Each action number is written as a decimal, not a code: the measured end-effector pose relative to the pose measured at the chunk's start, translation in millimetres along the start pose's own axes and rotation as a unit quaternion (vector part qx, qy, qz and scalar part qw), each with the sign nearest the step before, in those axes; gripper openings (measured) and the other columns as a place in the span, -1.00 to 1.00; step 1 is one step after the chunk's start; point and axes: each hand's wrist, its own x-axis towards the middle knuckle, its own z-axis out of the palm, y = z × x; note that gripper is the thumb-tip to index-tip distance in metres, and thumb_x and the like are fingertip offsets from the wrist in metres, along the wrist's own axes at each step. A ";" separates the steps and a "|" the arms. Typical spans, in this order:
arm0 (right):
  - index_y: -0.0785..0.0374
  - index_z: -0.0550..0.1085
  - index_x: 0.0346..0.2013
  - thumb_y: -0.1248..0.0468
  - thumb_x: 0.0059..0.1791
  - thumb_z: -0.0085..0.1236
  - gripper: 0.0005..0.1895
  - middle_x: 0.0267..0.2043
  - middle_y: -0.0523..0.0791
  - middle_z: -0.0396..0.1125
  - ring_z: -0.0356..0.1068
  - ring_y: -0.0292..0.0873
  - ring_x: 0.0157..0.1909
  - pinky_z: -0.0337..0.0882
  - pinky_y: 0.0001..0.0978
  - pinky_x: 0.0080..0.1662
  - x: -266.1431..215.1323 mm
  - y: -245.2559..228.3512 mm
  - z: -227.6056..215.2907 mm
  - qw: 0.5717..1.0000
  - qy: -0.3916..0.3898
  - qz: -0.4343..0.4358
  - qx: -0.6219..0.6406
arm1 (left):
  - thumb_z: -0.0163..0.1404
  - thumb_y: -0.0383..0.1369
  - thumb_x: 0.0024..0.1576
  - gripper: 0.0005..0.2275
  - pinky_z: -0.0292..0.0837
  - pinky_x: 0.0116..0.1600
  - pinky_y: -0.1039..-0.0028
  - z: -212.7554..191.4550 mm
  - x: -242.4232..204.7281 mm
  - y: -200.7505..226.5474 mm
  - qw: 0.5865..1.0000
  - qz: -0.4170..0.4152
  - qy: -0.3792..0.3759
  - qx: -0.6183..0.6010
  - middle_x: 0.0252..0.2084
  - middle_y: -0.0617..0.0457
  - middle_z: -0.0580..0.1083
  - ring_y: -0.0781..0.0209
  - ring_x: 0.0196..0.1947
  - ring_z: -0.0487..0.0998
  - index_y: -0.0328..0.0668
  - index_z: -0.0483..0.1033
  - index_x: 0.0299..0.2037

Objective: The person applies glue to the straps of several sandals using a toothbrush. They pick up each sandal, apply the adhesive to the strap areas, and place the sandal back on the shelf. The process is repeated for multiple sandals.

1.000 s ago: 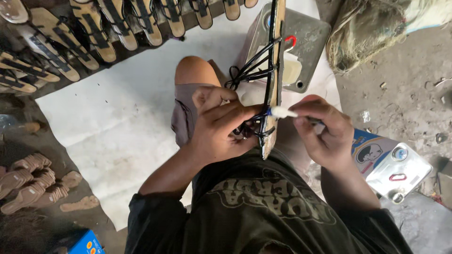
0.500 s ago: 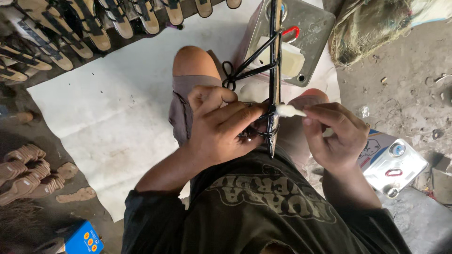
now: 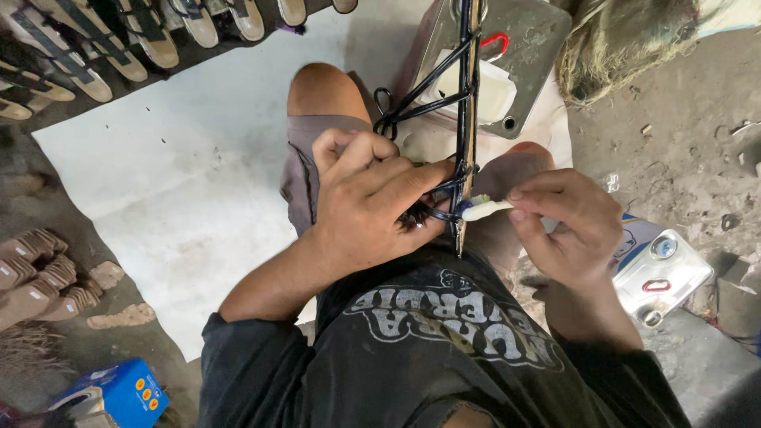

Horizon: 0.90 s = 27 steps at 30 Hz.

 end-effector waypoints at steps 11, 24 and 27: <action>0.22 0.54 -0.19 0.47 -0.02 0.32 -0.83 -0.24 -0.06 0.49 0.52 -0.12 -0.24 0.45 -0.40 -0.21 7.7 3.3 -12.3 0.998 -0.026 -0.039 -0.051 | 0.36 -0.24 -0.02 -0.61 0.07 0.14 0.16 0.1 -0.1 -0.9 1.000 0.013 -0.002 0.017 -0.32 0.25 0.48 0.20 -0.16 0.42 -0.06 0.62 0.01; 0.22 0.55 -0.23 0.47 -0.06 0.33 -0.83 -0.22 -0.05 0.49 0.52 -0.08 -0.22 0.45 -0.34 -0.18 14.2 -7.1 -15.8 0.996 -0.040 -0.040 -0.074 | 0.34 -0.27 -0.06 -0.61 0.09 0.12 0.18 0.5 0.0 -1.5 1.000 -0.008 -0.001 -0.004 -0.31 0.22 0.50 0.18 -0.18 0.42 -0.09 0.62 -0.01; 0.29 0.55 -0.17 0.49 0.00 0.29 -0.86 -0.20 -0.05 0.49 0.54 -0.09 -0.24 0.47 -0.38 -0.20 10.7 -5.2 -11.3 0.998 -0.028 -0.011 -0.048 | 0.34 -0.25 -0.09 -0.60 0.09 0.11 0.18 0.0 0.9 1.4 1.000 -0.001 -0.012 -0.021 -0.32 0.21 0.51 0.17 -0.18 0.43 -0.10 0.61 -0.03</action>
